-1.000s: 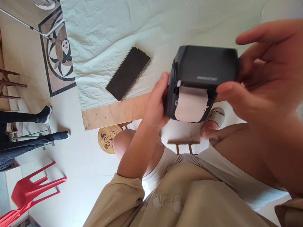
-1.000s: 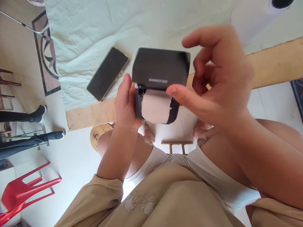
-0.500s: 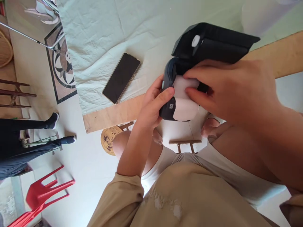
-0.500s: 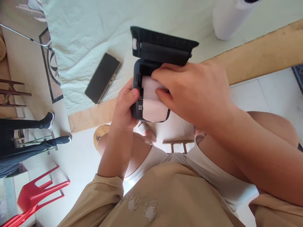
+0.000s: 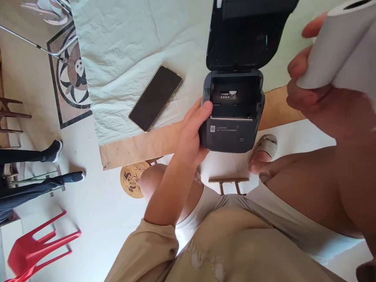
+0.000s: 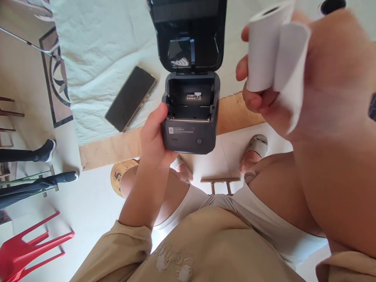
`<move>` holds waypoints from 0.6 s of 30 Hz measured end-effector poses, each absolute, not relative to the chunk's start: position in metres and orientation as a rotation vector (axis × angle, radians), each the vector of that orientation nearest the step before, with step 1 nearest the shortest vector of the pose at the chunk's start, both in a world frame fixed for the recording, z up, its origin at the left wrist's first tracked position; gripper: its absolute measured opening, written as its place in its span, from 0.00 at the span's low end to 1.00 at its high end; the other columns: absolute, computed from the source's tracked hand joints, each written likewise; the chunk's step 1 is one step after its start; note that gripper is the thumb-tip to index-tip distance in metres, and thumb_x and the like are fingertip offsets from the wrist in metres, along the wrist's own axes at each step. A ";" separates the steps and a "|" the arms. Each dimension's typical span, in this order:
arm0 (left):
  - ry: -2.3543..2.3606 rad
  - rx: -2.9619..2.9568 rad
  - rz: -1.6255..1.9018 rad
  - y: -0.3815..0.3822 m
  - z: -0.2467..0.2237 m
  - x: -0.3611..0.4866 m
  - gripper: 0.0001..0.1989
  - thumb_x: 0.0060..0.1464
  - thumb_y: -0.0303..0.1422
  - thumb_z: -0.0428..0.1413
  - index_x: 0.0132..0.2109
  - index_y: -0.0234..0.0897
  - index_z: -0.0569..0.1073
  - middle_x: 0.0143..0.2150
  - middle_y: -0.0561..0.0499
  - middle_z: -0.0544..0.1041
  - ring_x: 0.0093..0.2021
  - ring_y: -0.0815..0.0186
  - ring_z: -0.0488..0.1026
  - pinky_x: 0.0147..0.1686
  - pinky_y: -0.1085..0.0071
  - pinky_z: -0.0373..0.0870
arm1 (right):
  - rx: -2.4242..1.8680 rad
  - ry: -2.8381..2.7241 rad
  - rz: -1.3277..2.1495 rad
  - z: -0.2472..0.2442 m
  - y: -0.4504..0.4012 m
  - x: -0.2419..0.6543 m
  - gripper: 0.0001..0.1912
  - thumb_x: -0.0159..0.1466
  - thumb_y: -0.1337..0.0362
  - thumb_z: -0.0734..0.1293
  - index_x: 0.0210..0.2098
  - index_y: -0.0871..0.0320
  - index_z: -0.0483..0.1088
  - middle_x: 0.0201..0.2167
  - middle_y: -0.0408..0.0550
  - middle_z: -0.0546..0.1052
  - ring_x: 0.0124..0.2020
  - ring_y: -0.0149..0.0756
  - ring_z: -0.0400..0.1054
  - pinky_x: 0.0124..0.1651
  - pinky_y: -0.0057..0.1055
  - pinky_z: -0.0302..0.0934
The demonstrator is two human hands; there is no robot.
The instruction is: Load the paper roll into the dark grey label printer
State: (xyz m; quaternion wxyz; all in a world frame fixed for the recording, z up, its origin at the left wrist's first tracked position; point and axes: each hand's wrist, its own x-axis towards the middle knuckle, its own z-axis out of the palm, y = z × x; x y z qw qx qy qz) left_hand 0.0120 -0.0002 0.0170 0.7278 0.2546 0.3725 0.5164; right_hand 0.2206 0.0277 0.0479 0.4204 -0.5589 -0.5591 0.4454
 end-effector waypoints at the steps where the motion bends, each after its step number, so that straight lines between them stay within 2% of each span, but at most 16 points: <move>1: 0.814 0.551 1.159 0.000 0.016 0.012 0.15 0.61 0.46 0.56 0.39 0.40 0.78 0.33 0.52 0.80 0.52 0.55 0.80 0.44 0.65 0.81 | -1.427 -1.302 1.143 0.042 0.032 0.219 0.26 0.59 0.40 0.64 0.46 0.53 0.69 0.35 0.47 0.68 0.27 0.21 0.61 0.21 0.24 0.47; 4: 0.808 0.538 1.175 0.000 0.016 0.014 0.16 0.60 0.48 0.57 0.38 0.40 0.78 0.32 0.52 0.80 0.53 0.54 0.79 0.46 0.63 0.81 | -1.438 -1.172 1.055 0.030 0.037 0.216 0.19 0.59 0.51 0.68 0.44 0.55 0.67 0.35 0.45 0.67 0.28 0.21 0.63 0.22 0.23 0.53; 6: 0.833 0.540 1.147 0.000 0.018 0.013 0.17 0.57 0.50 0.59 0.38 0.41 0.78 0.33 0.51 0.81 0.53 0.52 0.79 0.45 0.62 0.81 | -1.482 -1.294 0.935 0.027 0.036 0.217 0.20 0.61 0.50 0.68 0.47 0.54 0.68 0.36 0.44 0.68 0.29 0.22 0.65 0.26 0.25 0.60; 8: 0.872 0.547 1.116 -0.001 0.020 0.012 0.18 0.54 0.52 0.60 0.38 0.41 0.78 0.35 0.50 0.82 0.53 0.50 0.79 0.44 0.61 0.81 | -1.583 -1.492 0.743 0.027 0.035 0.220 0.22 0.60 0.50 0.69 0.49 0.54 0.69 0.39 0.46 0.70 0.34 0.23 0.66 0.34 0.28 0.63; 12: 0.912 0.556 1.073 -0.001 0.022 0.011 0.18 0.52 0.52 0.62 0.37 0.42 0.78 0.37 0.50 0.82 0.54 0.49 0.78 0.45 0.61 0.81 | -1.738 -1.688 0.444 0.028 0.037 0.223 0.27 0.54 0.54 0.74 0.51 0.55 0.70 0.51 0.45 0.70 0.47 0.27 0.64 0.48 0.30 0.63; 14: 0.895 0.553 1.077 0.000 0.022 0.011 0.17 0.52 0.50 0.63 0.37 0.42 0.77 0.37 0.51 0.83 0.53 0.50 0.79 0.45 0.62 0.81 | -1.806 -1.714 0.416 0.024 0.039 0.223 0.28 0.55 0.53 0.74 0.53 0.51 0.69 0.50 0.44 0.71 0.44 0.26 0.64 0.52 0.33 0.62; 16: 0.853 0.549 1.093 -0.001 0.020 0.011 0.15 0.54 0.49 0.62 0.38 0.42 0.78 0.37 0.52 0.83 0.52 0.52 0.79 0.44 0.63 0.81 | -1.890 -1.747 0.453 0.019 0.041 0.223 0.26 0.57 0.55 0.72 0.54 0.48 0.68 0.46 0.44 0.72 0.39 0.25 0.62 0.51 0.35 0.61; 18: 0.819 0.553 1.099 -0.001 0.018 0.011 0.15 0.56 0.48 0.60 0.39 0.42 0.78 0.38 0.52 0.83 0.51 0.54 0.80 0.43 0.64 0.82 | -1.871 -1.757 0.553 0.015 0.041 0.228 0.29 0.58 0.55 0.71 0.58 0.46 0.65 0.47 0.45 0.73 0.40 0.27 0.63 0.51 0.35 0.62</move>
